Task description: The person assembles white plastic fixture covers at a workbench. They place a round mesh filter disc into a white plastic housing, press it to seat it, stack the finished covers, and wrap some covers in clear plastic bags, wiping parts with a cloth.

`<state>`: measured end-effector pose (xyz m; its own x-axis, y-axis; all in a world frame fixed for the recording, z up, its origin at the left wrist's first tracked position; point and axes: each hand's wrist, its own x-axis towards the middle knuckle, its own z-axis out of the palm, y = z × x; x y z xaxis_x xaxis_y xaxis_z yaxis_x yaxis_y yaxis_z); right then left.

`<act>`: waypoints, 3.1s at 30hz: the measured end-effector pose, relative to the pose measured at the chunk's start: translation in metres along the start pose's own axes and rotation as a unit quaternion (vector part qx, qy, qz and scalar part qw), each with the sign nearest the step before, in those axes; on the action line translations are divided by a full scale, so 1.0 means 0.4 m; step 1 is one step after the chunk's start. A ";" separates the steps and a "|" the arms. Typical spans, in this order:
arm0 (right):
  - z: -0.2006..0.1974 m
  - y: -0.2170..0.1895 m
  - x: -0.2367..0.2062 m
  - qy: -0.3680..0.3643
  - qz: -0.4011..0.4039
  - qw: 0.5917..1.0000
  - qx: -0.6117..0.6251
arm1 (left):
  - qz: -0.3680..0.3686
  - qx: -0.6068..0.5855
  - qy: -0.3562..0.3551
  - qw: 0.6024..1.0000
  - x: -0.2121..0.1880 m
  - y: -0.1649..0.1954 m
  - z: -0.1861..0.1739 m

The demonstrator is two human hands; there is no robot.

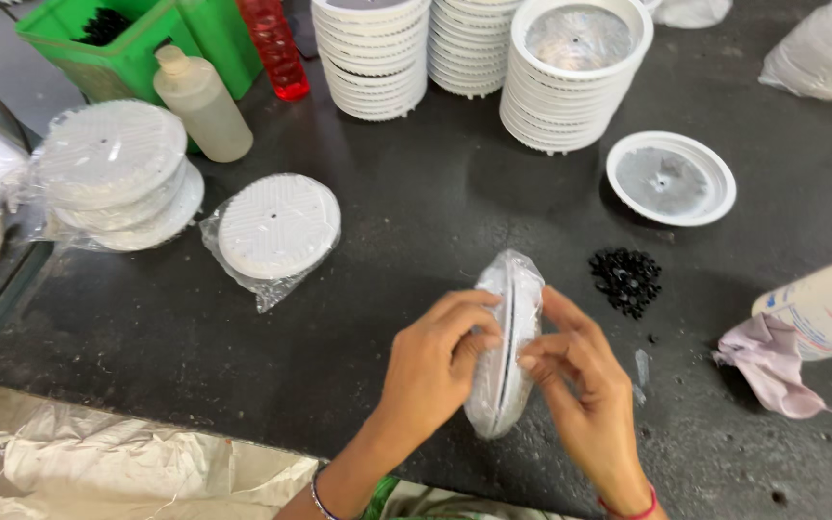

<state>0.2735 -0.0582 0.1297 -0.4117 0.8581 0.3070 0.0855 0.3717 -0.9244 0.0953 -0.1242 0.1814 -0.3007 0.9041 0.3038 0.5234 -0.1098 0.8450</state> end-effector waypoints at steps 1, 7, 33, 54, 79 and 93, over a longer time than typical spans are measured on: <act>-0.010 0.013 -0.004 0.012 -0.012 1.000 -0.014 | 0.020 0.003 0.032 0.999 -0.002 -0.008 0.003; -0.090 0.123 -0.032 0.061 0.087 0.983 0.149 | 0.014 -0.016 0.124 0.992 -0.010 -0.137 -0.025; -0.134 -0.018 -0.063 -0.251 0.147 0.956 0.044 | 0.044 -0.130 0.043 0.990 -0.027 -0.071 0.110; -0.115 0.379 -0.159 -0.049 0.296 0.945 0.132 | -0.113 0.114 0.068 0.985 -0.087 -0.434 0.090; -0.301 0.402 0.028 -0.114 0.280 0.943 0.143 | 0.016 0.182 -0.053 0.982 -0.071 -0.406 -0.134; -0.078 0.347 0.300 -0.167 -0.001 0.959 -0.228 | 0.035 0.131 0.206 0.969 -0.023 -0.468 -0.042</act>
<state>0.2641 0.1074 0.0451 -0.6740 0.7236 0.1489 0.4411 0.5559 -0.7046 -0.0133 -0.1191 0.0278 -0.5221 0.6501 0.5521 0.7225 -0.0070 0.6913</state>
